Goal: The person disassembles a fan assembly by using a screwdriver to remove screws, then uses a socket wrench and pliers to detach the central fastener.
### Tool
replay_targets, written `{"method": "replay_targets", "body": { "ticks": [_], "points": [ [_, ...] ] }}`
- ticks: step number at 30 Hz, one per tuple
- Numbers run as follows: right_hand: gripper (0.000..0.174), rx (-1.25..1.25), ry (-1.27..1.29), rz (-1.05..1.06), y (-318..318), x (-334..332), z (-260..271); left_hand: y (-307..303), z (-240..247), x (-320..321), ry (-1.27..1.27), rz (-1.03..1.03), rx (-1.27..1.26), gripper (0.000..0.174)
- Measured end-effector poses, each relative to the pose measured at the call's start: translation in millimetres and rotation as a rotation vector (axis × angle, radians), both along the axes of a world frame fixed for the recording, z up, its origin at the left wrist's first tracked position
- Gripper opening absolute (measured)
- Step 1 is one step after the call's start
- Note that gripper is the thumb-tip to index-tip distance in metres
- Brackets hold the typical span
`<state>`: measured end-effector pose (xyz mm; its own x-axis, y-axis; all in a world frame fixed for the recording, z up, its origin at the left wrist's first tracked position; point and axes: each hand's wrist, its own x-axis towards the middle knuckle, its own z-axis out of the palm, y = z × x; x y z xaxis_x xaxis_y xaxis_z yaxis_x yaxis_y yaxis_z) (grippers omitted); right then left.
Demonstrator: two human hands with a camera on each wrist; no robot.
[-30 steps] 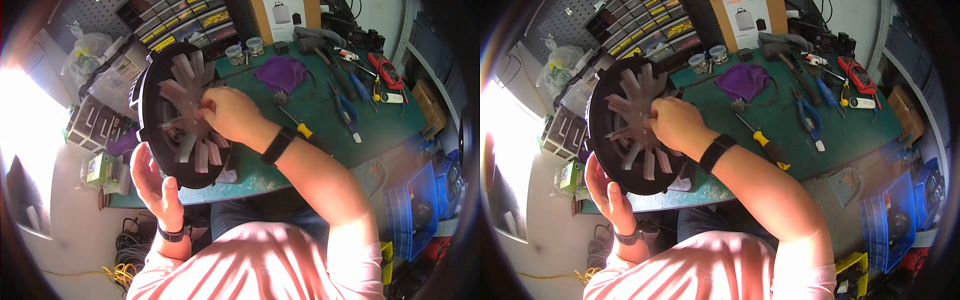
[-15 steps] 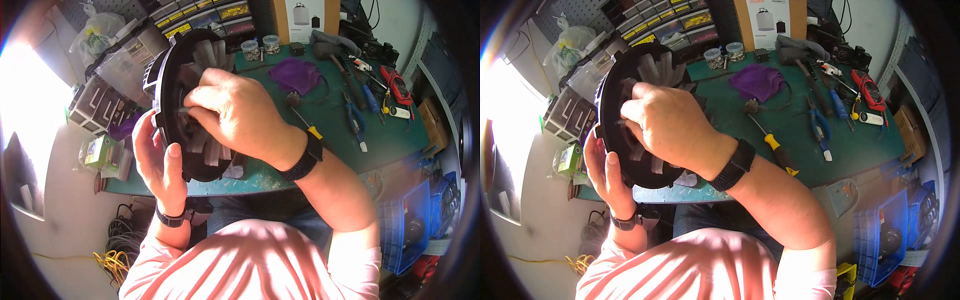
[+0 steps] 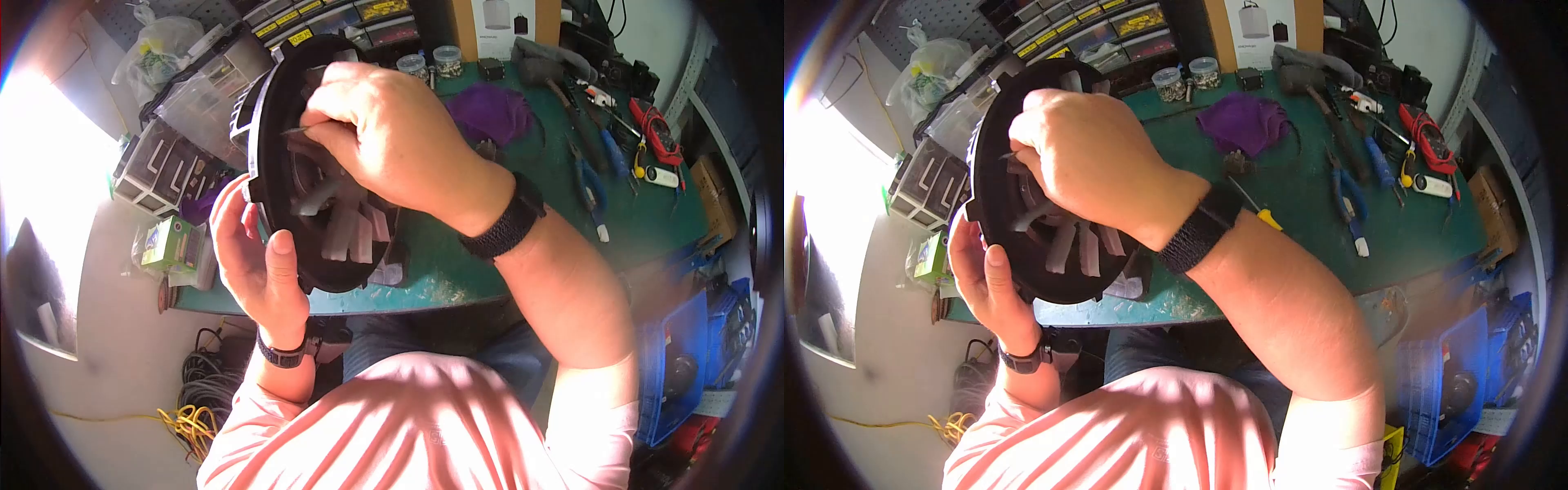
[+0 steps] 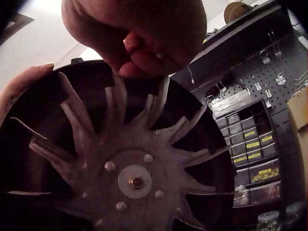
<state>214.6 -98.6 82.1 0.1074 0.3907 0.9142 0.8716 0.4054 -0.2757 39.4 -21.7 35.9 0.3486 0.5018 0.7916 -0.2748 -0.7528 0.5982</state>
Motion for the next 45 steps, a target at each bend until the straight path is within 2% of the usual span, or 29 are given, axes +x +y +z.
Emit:
{"method": "replay_targets", "body": {
  "ticks": [5,7,9,11,15,17,19,20,22,24,27,29,31,37,40,41,44,45],
  "points": [
    [0.007,0.051,0.007,-0.015,7.7,4.8,-2.6,-7.0,3.5,3.5,-0.005,-0.014,0.020,0.057],
    [0.008,0.060,0.049,-0.030,7.3,4.0,-2.8,-9.9,2.7,3.8,-0.051,-0.063,-0.087,0.058],
    [0.013,0.041,0.069,-0.044,5.9,4.9,-4.1,-10.3,3.3,2.7,-0.010,-0.058,-0.082,0.059],
    [0.019,0.043,0.125,-0.036,-1.2,4.2,-2.6,-10.7,2.7,1.8,-0.032,-0.047,-0.107,0.059],
    [0.017,-0.040,0.064,-0.151,-49.6,17.8,-7.7,-6.4,3.6,0.3,-0.025,-0.010,-0.034,0.061],
    [0.019,-0.291,0.034,-0.236,-97.7,21.8,-13.6,-5.6,7.2,1.7,-0.060,-0.093,-0.013,0.063],
    [0.022,-0.564,0.048,-0.415,-140.5,27.4,-27.7,-0.5,8.8,-0.7,-0.072,-0.044,0.021,0.066],
    [0.024,-0.605,0.059,-0.513,-158.0,28.0,-38.4,0.7,8.6,-2.2,-0.070,0.005,0.053,0.068],
    [0.029,-0.850,0.062,-0.730,-187.0,28.2,-57.8,-1.0,8.6,0.7,-0.072,-0.003,0.051,0.069],
    [0.037,-0.929,0.063,-0.834,-204.5,27.6,-83.6,-7.2,9.1,4.4,-0.097,-0.054,-0.019,0.074],
    [0.040,-1.021,0.149,-0.830,-213.7,21.9,-98.1,-11.5,11.5,5.1,0.029,-0.017,-0.017,0.078],
    [0.042,-1.037,0.159,-0.805,-211.8,18.5,-101.7,-12.8,12.3,6.7,0.000,-0.047,-0.035,0.077],
    [0.040,-1.024,0.195,-0.753,-205.5,15.7,-103.1,-13.1,15.4,3.6,0.082,0.060,-0.013,0.071],
    [0.036,-1.054,0.137,-0.786,-188.3,18.7,-110.6,-12.4,18.9,-5.1,0.167,0.169,-0.021,0.059],
    [0.033,-1.031,0.144,-0.781,-185.5,22.2,-113.8,8.0,11.1,-21.6,0.180,0.243,-0.026,0.056],
    [0.033,-1.059,0.138,-0.797,-188.0,23.8,-117.1,8.2,15.8,-21.3,0.192,0.215,-0.080,0.053],
    [0.031,-0.966,0.195,-0.777,-189.4,29.3,-118.8,32.9,13.6,-34.3,0.206,0.188,-0.070,0.052],
    [0.031,-0.918,0.305,-0.769,-191.4,30.0,-114.8,36.3,14.2,-36.3,0.197,0.205,-0.074,0.052]
  ]
}}
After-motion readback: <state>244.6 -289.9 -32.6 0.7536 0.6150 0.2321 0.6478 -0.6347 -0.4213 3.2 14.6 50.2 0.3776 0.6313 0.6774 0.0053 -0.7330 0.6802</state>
